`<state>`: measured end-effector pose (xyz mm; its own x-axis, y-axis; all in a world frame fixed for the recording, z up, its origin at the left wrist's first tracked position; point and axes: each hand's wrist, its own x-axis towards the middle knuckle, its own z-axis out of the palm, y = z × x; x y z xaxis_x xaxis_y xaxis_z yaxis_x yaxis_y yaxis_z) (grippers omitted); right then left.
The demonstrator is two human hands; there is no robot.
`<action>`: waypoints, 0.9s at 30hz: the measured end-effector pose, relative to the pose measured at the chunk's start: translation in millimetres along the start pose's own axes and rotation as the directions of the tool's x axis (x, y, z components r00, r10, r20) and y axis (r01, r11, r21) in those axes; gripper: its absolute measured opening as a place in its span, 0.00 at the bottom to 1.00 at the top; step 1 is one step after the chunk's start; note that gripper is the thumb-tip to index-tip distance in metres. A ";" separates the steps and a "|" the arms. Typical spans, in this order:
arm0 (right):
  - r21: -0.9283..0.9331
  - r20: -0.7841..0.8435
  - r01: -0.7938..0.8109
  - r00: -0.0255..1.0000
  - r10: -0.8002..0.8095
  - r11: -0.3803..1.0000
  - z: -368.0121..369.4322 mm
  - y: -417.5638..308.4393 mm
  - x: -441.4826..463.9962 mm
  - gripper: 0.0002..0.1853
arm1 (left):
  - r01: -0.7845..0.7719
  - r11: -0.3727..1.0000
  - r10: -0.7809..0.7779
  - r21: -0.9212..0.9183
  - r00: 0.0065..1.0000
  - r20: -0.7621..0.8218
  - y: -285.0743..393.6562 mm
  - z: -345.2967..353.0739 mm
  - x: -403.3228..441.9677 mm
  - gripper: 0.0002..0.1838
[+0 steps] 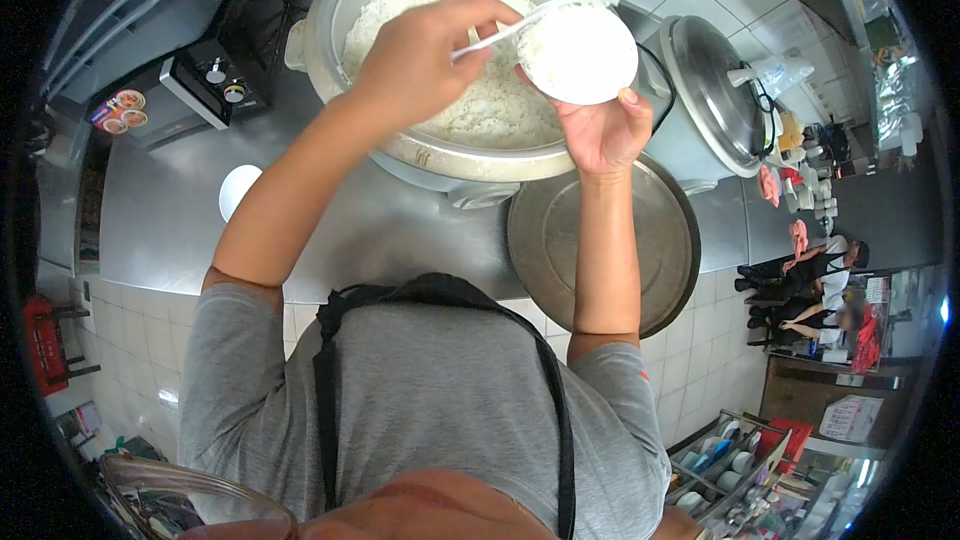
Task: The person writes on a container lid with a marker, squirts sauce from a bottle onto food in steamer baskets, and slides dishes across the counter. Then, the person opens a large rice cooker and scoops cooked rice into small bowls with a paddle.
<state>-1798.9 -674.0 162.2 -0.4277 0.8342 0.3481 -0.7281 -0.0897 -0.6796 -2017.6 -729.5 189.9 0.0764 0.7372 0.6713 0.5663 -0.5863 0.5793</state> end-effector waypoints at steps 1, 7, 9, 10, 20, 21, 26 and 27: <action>0.003 0.014 -0.003 1.000 0.003 1.000 0.4 0.3 0.1 0.49 | 0.050 0.997 -0.049 -0.066 0.999 0.022 0.3 -2.6 1.9 0.17; -0.038 0.030 0.049 0.998 -0.048 0.998 -2.8 1.1 1.1 0.48 | 0.229 0.973 -0.229 -0.002 0.971 -0.069 7.7 9.3 -14.0 0.19; -0.127 -0.011 0.104 0.994 -0.106 0.986 -9.0 4.5 -2.3 0.47 | 0.119 0.990 -0.112 0.074 0.990 -0.085 20.7 21.7 -22.7 0.19; -0.161 -0.020 0.117 0.992 -0.122 0.980 -13.4 6.7 -4.4 0.48 | 0.065 0.992 -0.055 0.112 0.994 -0.089 25.4 26.1 -24.6 0.19; -0.296 -0.051 0.249 0.960 -0.275 0.922 1.4 9.9 -9.0 0.56 | 0.089 0.993 -0.100 -0.078 0.984 -0.145 12.5 12.1 -19.4 0.20; -0.301 -0.043 0.258 0.958 -0.283 0.918 5.9 10.0 -9.0 0.60 | 0.066 0.997 -0.069 -0.029 0.988 -0.135 19.4 17.8 -24.0 0.20; -0.557 0.020 0.340 0.918 -0.397 0.758 15.2 18.1 -13.8 0.64 | 0.029 0.999 -0.028 0.019 0.998 -0.058 30.6 29.2 -29.5 0.21; -0.596 0.034 0.362 0.903 -0.428 0.717 16.2 18.6 -14.1 0.64 | -0.002 1.000 0.003 0.019 0.999 -0.051 29.0 28.1 -28.4 0.20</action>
<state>-1815.0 -696.3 155.1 -0.0931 0.7731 0.6274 -0.3574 0.5622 -0.7458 -1980.3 -757.9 174.6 0.0358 0.7171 0.6960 0.5816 -0.5813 0.5690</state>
